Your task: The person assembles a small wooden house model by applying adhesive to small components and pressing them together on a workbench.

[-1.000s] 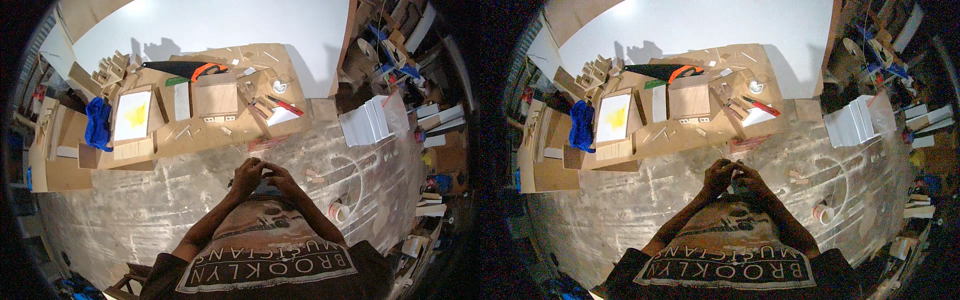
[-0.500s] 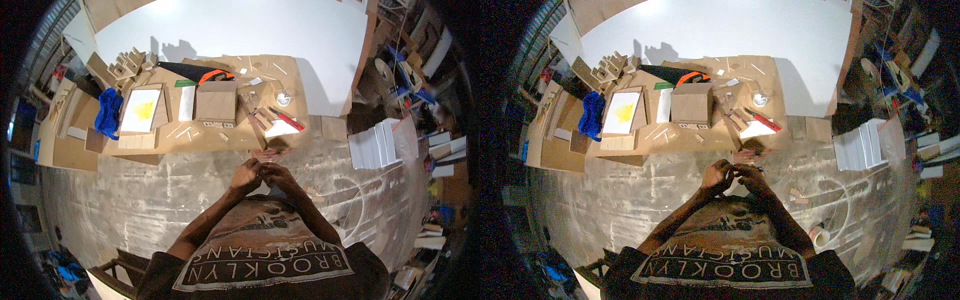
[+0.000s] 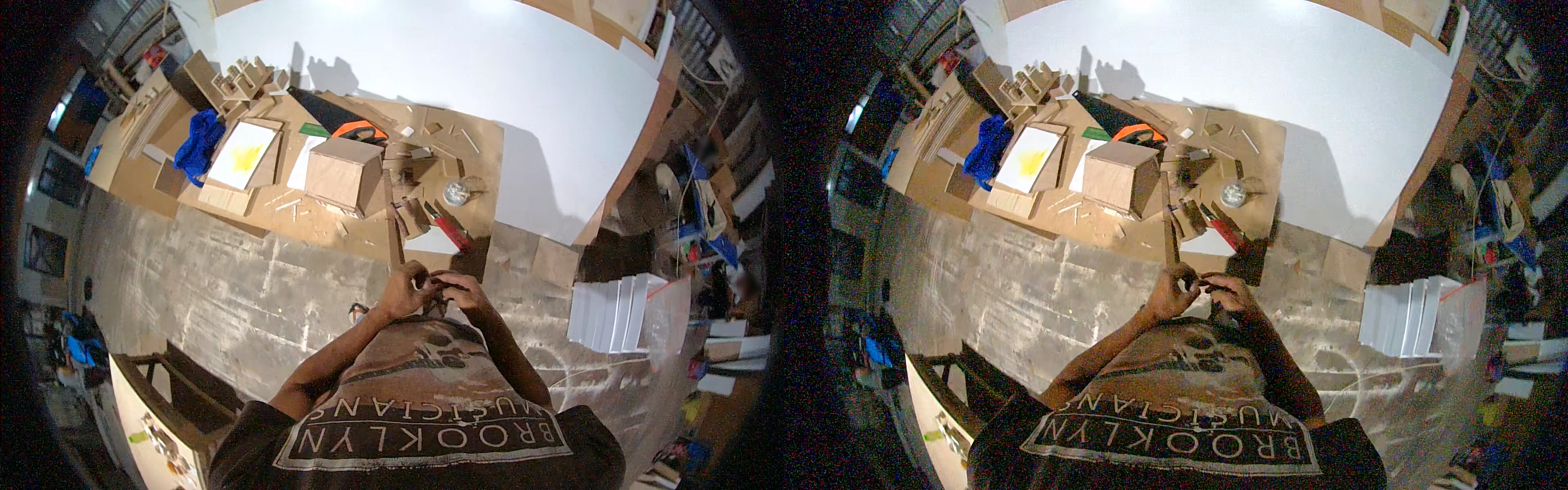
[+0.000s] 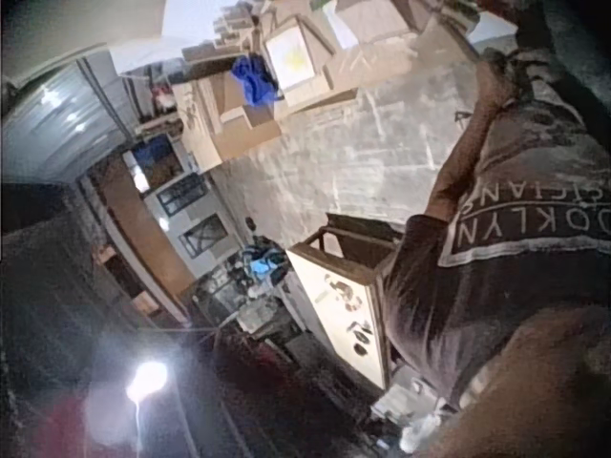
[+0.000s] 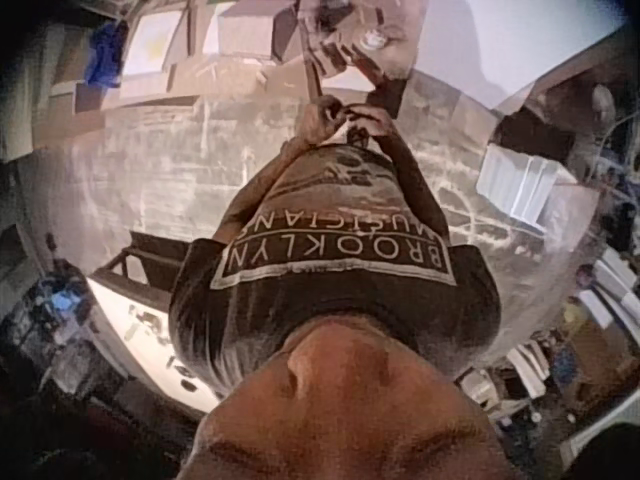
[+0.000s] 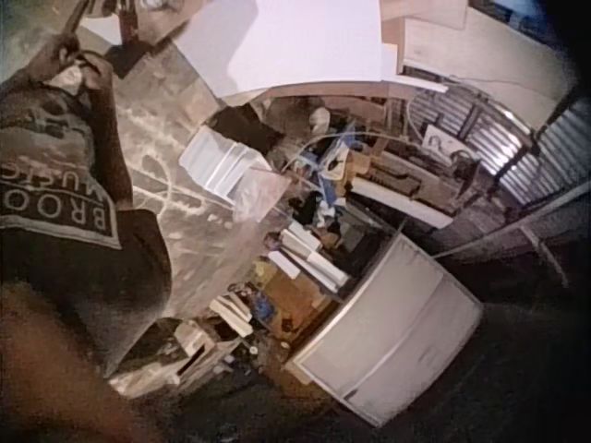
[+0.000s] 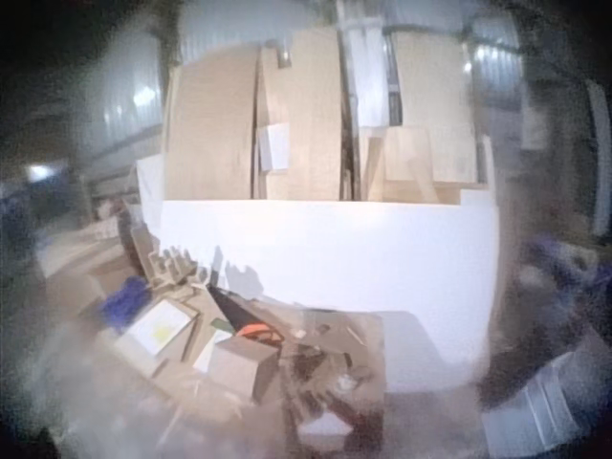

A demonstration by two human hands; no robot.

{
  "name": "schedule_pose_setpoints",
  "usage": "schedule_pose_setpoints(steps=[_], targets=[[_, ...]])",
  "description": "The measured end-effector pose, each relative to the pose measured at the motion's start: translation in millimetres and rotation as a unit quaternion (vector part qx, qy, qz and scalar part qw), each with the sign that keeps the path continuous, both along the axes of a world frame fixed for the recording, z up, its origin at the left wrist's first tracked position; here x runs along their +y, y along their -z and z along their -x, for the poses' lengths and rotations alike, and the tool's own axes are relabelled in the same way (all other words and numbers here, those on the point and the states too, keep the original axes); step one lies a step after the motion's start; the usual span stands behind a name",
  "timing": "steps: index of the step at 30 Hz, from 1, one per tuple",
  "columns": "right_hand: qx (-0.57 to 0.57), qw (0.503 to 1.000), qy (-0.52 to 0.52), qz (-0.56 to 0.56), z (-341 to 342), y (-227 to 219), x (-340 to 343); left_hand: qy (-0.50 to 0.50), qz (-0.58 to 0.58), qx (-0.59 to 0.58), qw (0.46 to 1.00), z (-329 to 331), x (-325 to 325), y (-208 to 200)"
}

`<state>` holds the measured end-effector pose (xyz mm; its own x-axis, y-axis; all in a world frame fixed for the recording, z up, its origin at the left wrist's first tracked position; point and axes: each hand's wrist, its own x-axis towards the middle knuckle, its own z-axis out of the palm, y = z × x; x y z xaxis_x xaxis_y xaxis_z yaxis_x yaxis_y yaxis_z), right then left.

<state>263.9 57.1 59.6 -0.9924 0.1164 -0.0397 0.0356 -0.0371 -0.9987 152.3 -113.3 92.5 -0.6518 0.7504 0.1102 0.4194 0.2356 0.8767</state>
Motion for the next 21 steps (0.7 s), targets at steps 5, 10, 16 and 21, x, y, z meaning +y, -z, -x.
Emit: schedule_pose_setpoints(steps=[5,10,16,21], targets=[[-0.055,0.996,-0.056,-0.029,12.1,-10.8,29.6,-0.137,-0.023,-0.158,0.978,-4.5,8.9,7.2],[-0.089,0.986,-0.101,-0.096,17.5,-29.6,43.9,-0.191,-0.096,-0.421,0.882,-8.1,19.9,-15.2],[-0.096,0.986,-0.098,-0.093,22.3,-32.6,30.1,-0.161,-0.026,-0.447,0.879,-11.9,20.4,4.7],[-0.101,0.985,-0.088,-0.109,22.6,-13.0,28.9,-0.168,0.02,-0.353,0.92,-10.9,9.1,22.0]])
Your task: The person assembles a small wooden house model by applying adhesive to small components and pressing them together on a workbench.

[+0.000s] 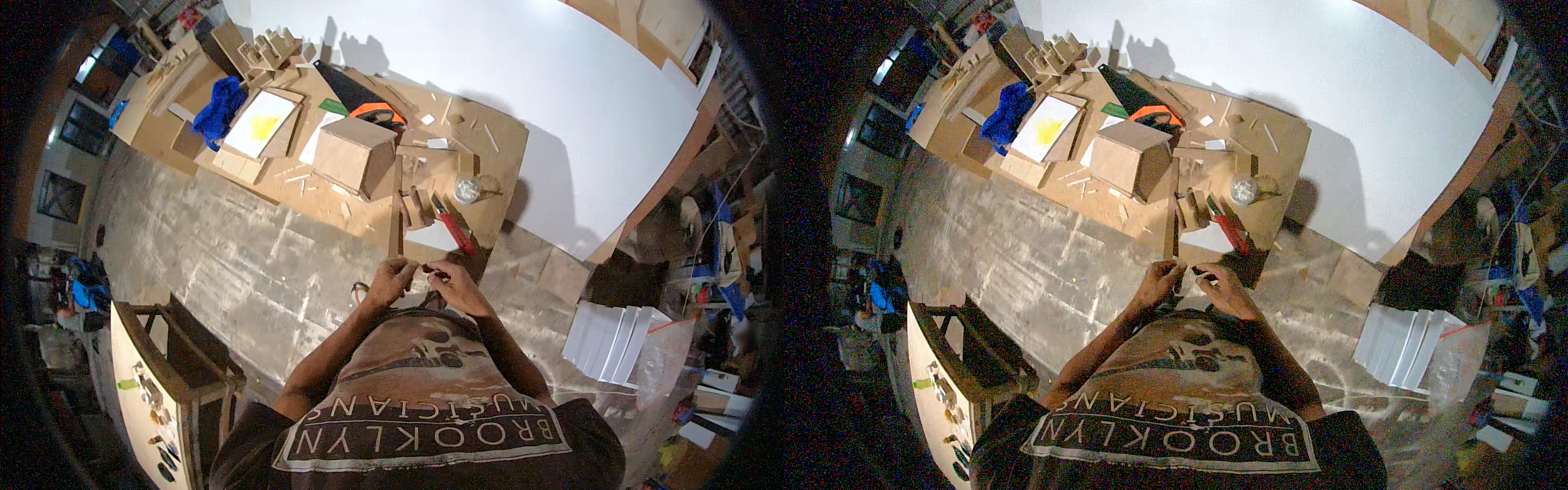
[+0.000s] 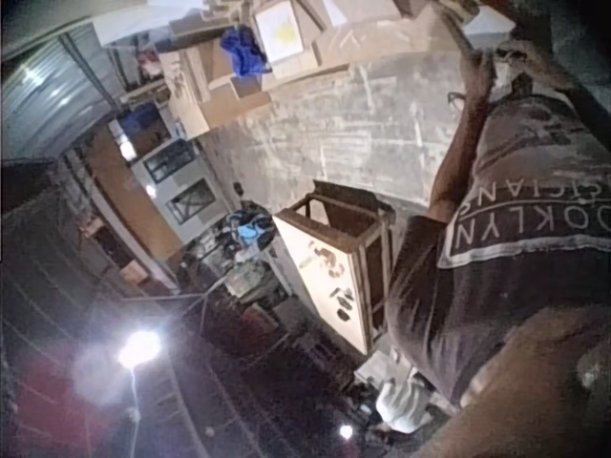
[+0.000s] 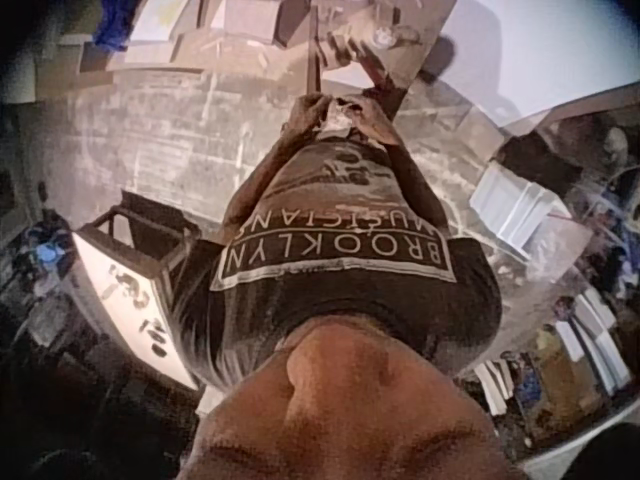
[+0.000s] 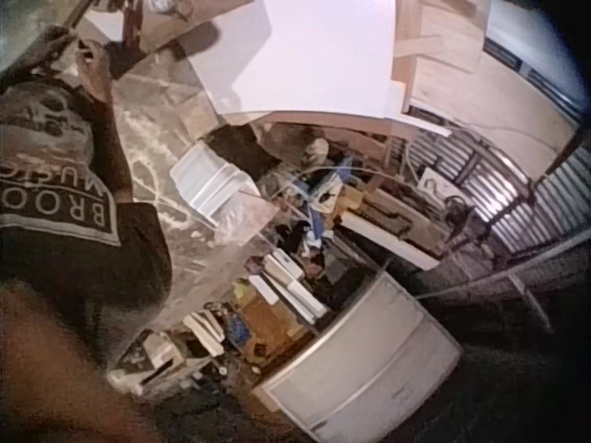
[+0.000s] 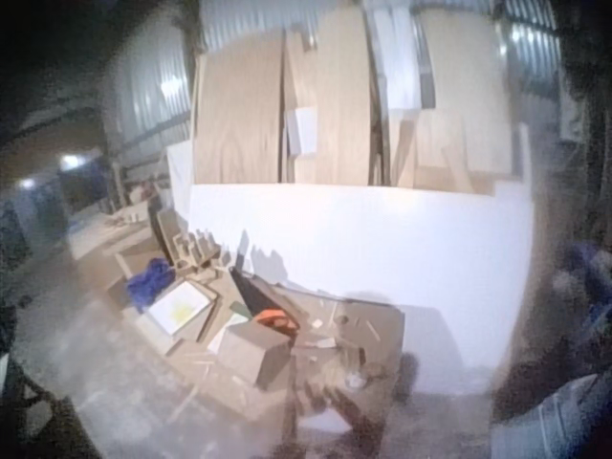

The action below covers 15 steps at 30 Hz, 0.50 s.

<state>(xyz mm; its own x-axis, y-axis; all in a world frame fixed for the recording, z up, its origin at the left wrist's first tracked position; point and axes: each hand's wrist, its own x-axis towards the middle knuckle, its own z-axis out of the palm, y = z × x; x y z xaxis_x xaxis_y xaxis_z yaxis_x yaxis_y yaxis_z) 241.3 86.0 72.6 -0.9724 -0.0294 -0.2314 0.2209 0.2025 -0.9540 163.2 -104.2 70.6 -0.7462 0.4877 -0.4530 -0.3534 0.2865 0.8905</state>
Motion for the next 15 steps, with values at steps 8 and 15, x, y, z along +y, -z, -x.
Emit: schedule_pose_setpoints(steps=[8,15], targets=[[0.049,0.997,0.02,-0.054,7.0,38.2,26.6,-0.075,0.179,0.205,0.959,23.9,-58.0,11.9],[0.094,0.992,0.072,-0.034,29.7,19.1,44.1,-0.18,0.211,0.297,0.914,80.6,-114.1,4.1]])
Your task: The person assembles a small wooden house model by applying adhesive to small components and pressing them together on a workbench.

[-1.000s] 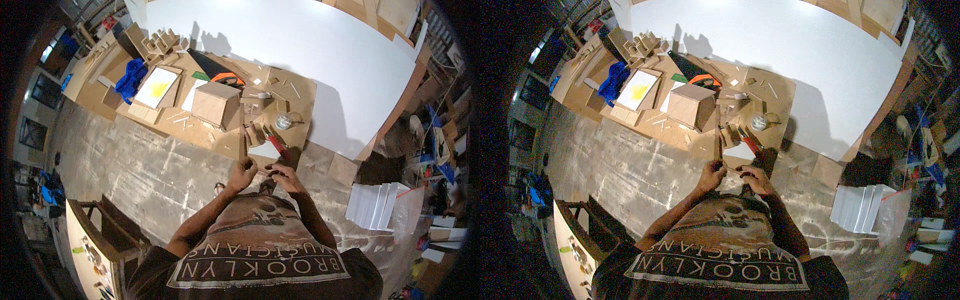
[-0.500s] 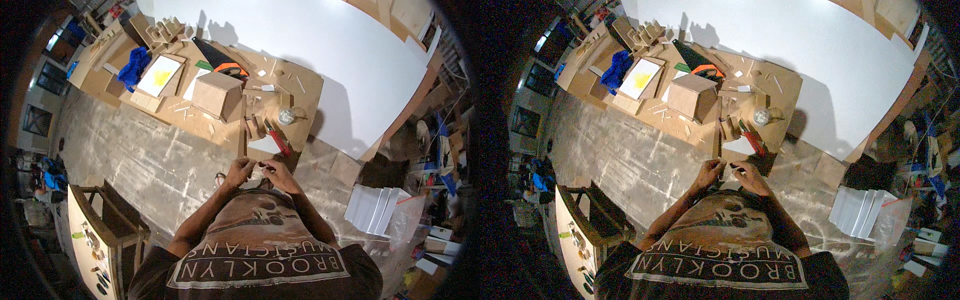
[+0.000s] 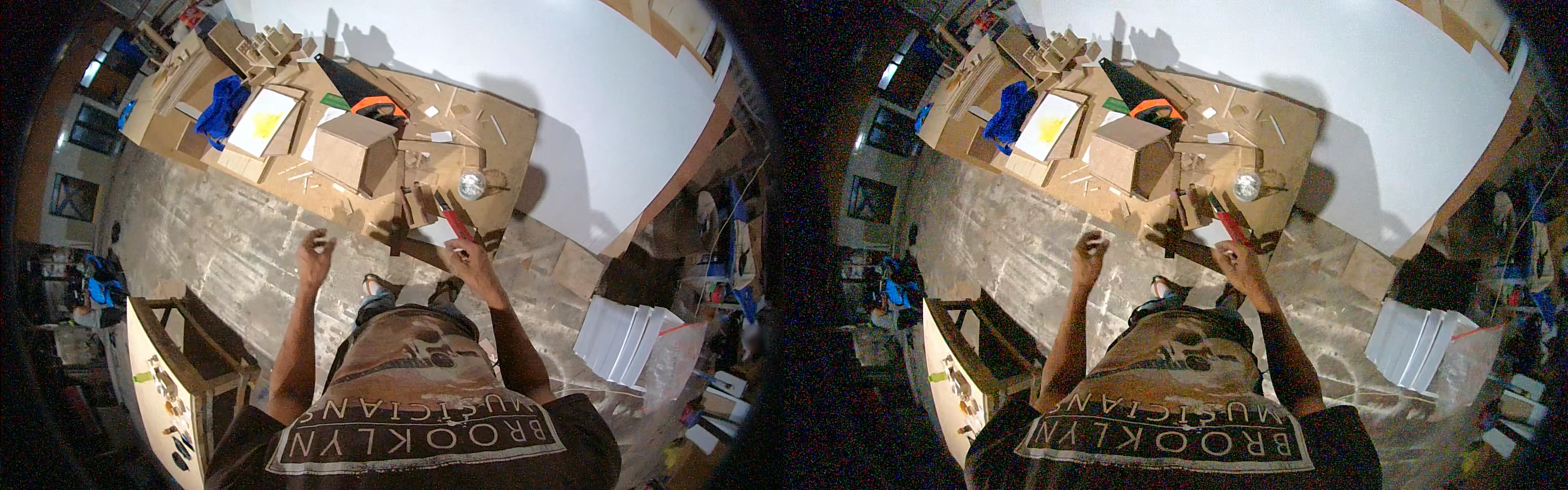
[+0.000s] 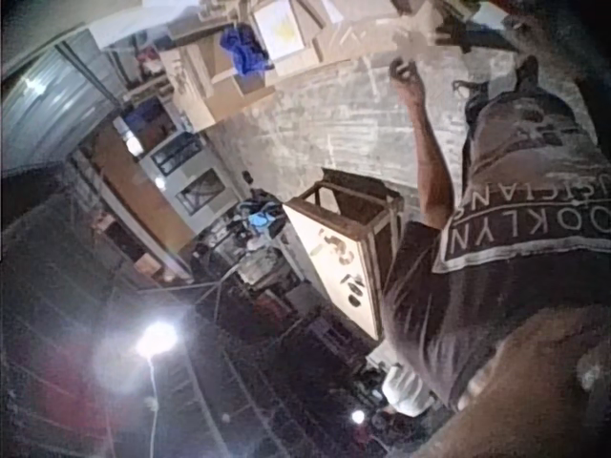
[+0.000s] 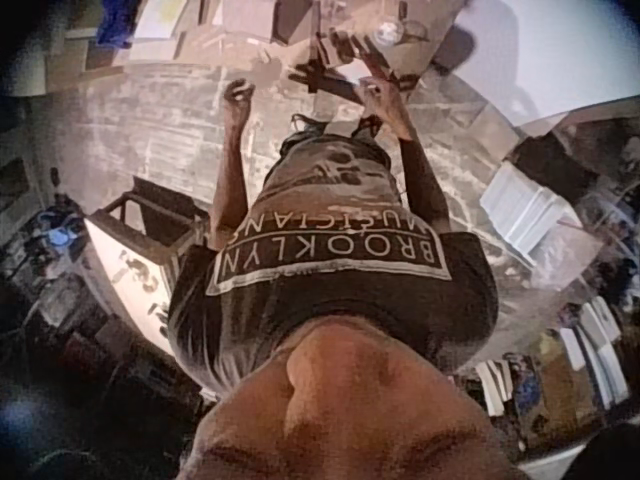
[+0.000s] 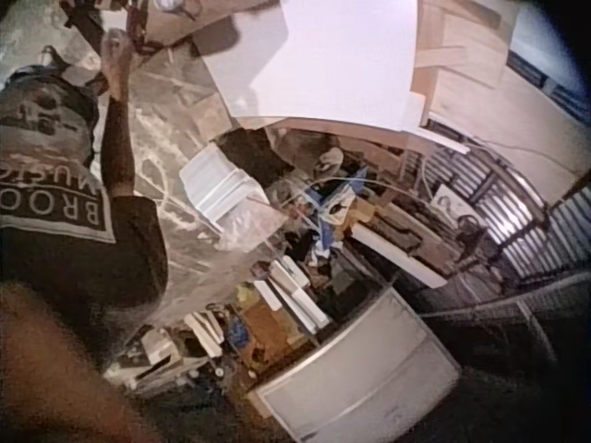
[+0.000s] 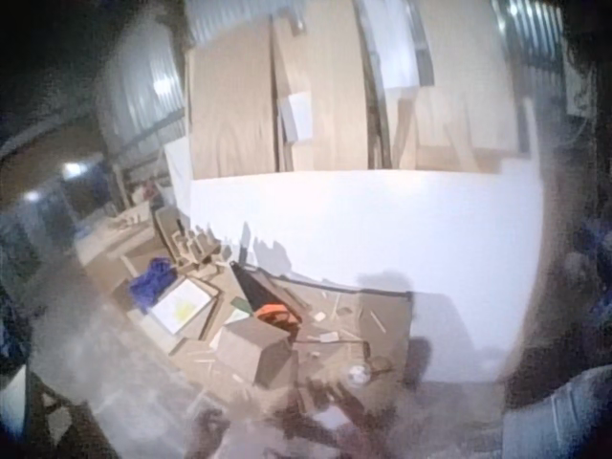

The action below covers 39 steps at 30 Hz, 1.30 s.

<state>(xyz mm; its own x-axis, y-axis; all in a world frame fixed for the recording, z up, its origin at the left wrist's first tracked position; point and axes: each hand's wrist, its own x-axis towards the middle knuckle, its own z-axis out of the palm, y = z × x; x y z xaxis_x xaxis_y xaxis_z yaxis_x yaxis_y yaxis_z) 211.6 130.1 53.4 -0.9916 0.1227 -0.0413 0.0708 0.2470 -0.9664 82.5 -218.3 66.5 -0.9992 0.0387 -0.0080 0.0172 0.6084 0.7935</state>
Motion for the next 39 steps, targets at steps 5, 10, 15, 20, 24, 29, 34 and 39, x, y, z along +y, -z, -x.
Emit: schedule_pose_setpoints(steps=[5,10,15,20,24,29,34,39], targets=[[0.005,1.0,0.012,-0.022,17.7,15.6,5.6,-0.024,0.064,0.053,0.996,44.5,-15.9,-20.3],[0.011,0.999,0.028,-0.036,15.1,18.3,11.0,-0.022,0.101,0.036,0.994,54.6,-29.6,-18.2],[-0.047,0.997,0.032,-0.047,-1.5,28.8,19.6,-0.004,0.129,-0.008,0.992,47.1,-45.8,-3.4],[-0.03,0.998,0.037,-0.049,-3.7,31.5,14.8,-0.015,0.069,-0.061,0.996,52.3,-74.0,23.9],[-0.083,0.993,0.048,-0.071,5.7,26.0,6.4,-0.034,-0.027,-0.085,0.995,88.5,-71.9,17.5],[-0.028,0.994,0.072,-0.072,35.9,44.2,-20.2,0.013,-0.1,-0.06,0.993,161.0,-36.0,-36.6],[-0.095,0.987,0.123,-0.041,77.7,48.9,-74.4,0.162,-0.126,-0.051,0.977,230.7,-15.9,-63.9],[-0.089,0.951,0.175,0.238,117.0,79.2,-118.7,0.293,-0.127,-0.12,0.94,283.1,-12.1,-44.0]])
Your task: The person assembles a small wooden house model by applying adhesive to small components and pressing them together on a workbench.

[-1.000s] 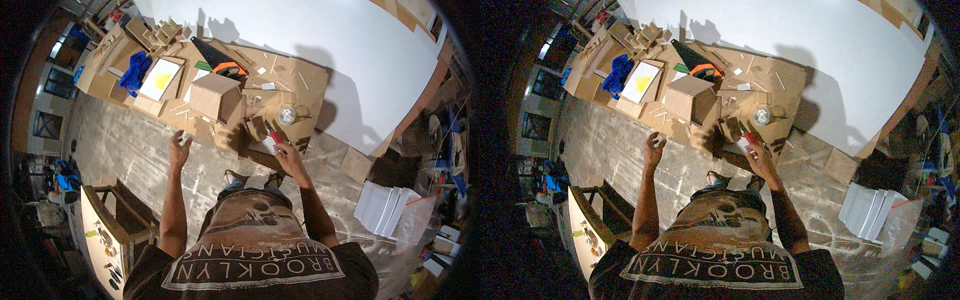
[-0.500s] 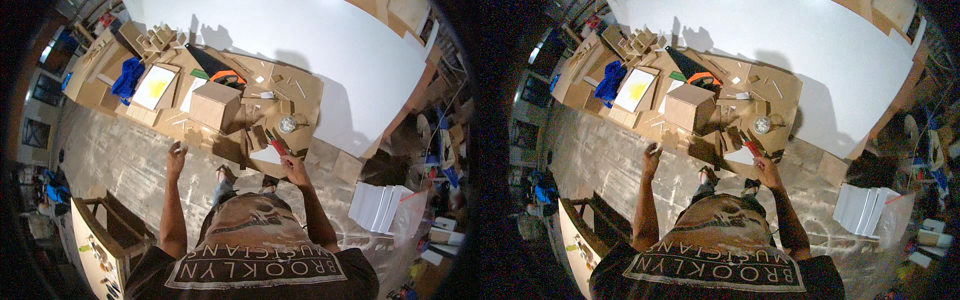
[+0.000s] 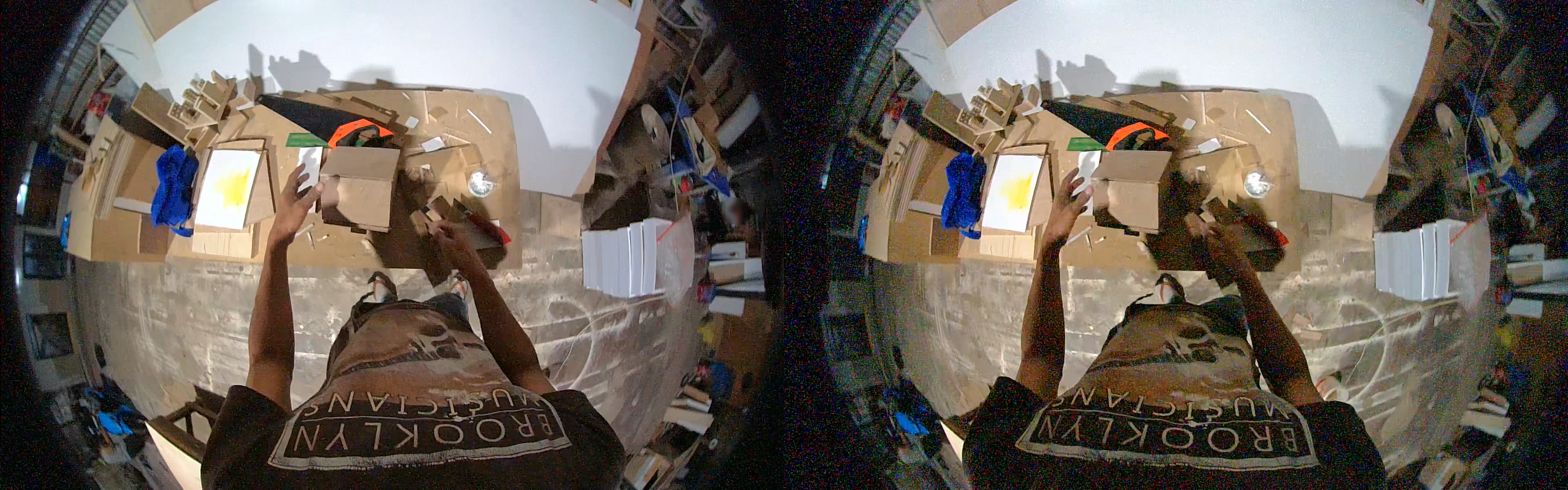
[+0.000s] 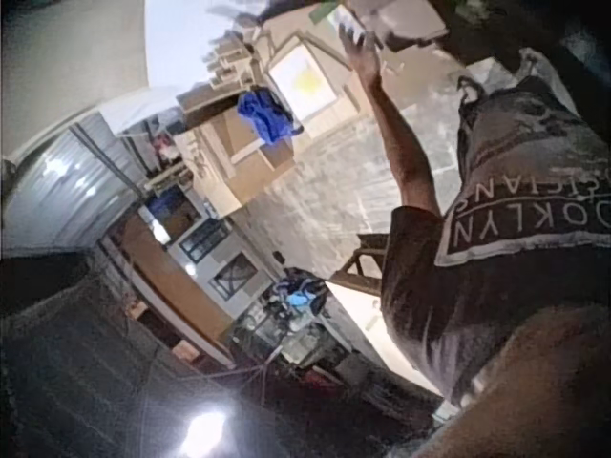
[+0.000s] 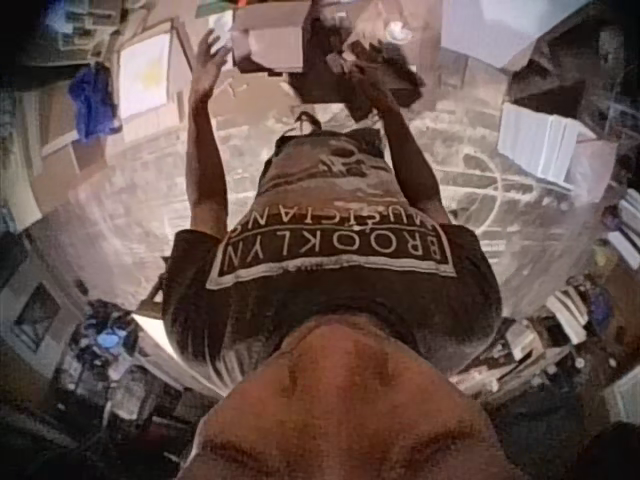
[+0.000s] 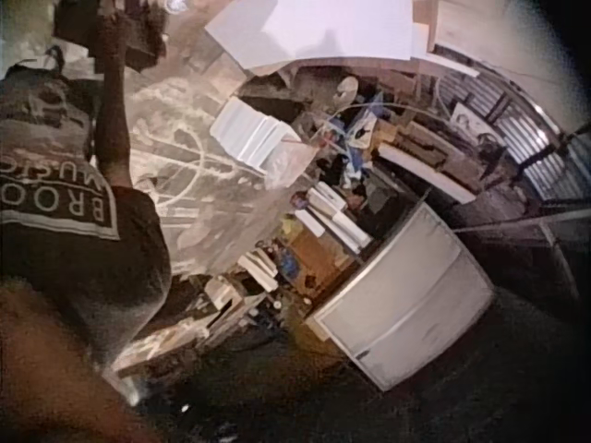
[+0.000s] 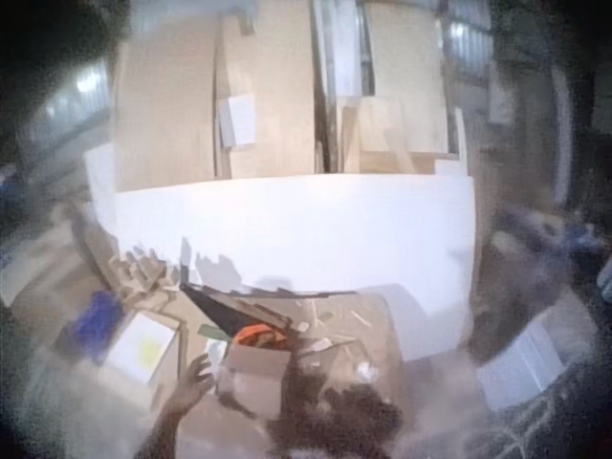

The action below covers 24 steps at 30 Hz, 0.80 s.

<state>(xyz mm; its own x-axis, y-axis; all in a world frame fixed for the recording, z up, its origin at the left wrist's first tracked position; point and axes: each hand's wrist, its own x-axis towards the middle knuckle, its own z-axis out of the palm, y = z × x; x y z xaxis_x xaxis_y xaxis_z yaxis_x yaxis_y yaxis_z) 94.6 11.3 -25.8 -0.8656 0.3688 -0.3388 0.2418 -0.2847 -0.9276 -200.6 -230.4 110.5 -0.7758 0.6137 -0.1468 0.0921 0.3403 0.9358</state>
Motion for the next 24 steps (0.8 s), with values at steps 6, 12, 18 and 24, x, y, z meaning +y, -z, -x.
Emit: schedule_pose_setpoints(steps=[6,12,18,24], targets=[[-0.01,0.98,0.123,-0.154,59.8,-0.2,-41.6,0.007,-0.049,-0.278,0.959,43.5,-9.6,52.7],[-0.021,0.978,0.179,-0.104,96.2,-55.8,-71.2,0.068,-0.078,-0.283,0.954,22.1,-25.2,85.5],[0.019,0.965,0.125,-0.23,71.8,-20.2,-50.6,0.056,-0.089,-0.265,0.958,-4.3,-57.7,91.4],[0.011,0.953,0.079,-0.291,75.3,-79.2,-97.4,0.035,-0.142,-0.235,0.961,-38.6,-70.6,96.6]])
